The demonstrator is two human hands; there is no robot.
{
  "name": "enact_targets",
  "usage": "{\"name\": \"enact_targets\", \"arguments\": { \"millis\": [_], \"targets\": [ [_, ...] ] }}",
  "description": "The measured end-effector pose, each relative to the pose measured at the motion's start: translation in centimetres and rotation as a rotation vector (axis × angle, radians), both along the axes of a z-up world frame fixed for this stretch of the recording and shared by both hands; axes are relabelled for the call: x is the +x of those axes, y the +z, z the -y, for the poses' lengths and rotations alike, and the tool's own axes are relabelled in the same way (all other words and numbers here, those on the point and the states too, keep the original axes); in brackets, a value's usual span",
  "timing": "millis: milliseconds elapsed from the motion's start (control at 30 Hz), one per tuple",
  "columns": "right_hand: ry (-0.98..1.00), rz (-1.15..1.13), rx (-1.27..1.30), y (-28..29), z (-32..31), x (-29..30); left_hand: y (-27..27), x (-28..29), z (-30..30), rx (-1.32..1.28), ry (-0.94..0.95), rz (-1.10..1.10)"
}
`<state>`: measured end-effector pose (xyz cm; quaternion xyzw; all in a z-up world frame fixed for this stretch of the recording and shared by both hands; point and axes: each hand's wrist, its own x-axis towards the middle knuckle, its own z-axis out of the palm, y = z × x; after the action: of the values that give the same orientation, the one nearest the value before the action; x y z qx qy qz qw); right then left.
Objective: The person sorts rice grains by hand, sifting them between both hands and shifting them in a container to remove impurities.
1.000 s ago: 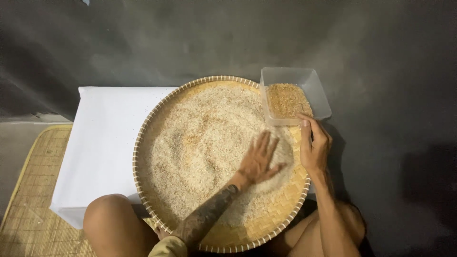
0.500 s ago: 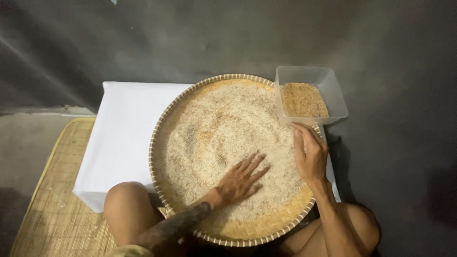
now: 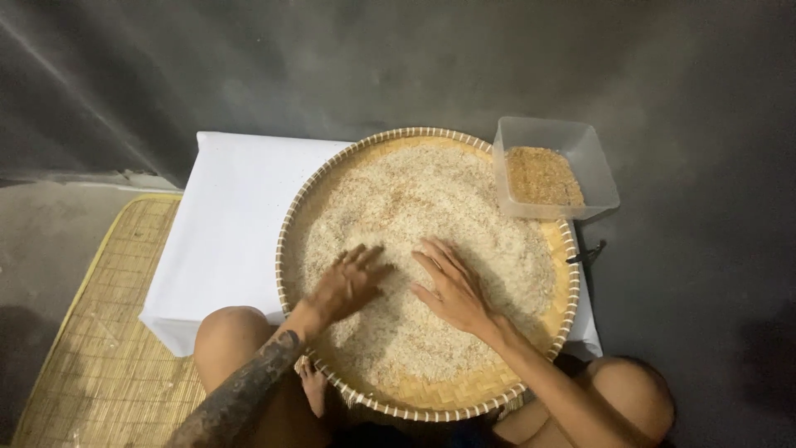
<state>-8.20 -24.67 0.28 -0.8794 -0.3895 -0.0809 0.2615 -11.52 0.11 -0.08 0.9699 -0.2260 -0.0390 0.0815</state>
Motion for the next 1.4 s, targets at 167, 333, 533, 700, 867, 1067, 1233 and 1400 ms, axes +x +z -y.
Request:
{"name": "enact_targets", "arguments": {
  "millis": [167,333,533,700,867,1067,1233,1400],
  "targets": [
    [-0.062,-0.265,-0.066,1.2,-3.2,-1.9,-0.5,1.8,-3.6,-0.287,0.168,-0.111],
    [0.148,-0.181,-0.153,-1.0,-5.6,-4.0,2.6,2.1,-4.0,-0.429,0.278,-0.075],
    [0.029,-0.087,-0.076,2.6,2.8,-0.1,3.8,2.0,-3.7,-0.509,0.278,-0.062],
    [-0.211,-0.286,-0.148,-0.3,10.3,1.5,7.7,1.4,-3.7,-0.528,0.343,-0.135],
    [0.021,-0.225,-0.111,0.0,3.7,-2.9,5.8,1.1,-4.9,-0.593,0.351,0.05],
    [0.176,-0.132,-0.136,-3.8,-5.5,-5.9,5.5,0.8,-6.0,-0.639,0.334,0.163],
    [0.226,-0.057,-0.135,-4.2,-12.9,-3.5,5.1,1.1,-7.0,-0.688,0.355,0.235],
    [0.172,0.185,-0.392,-7.4,-17.6,3.1,4.2,1.6,-7.4,-0.66,0.581,-0.006]
  ]
}}
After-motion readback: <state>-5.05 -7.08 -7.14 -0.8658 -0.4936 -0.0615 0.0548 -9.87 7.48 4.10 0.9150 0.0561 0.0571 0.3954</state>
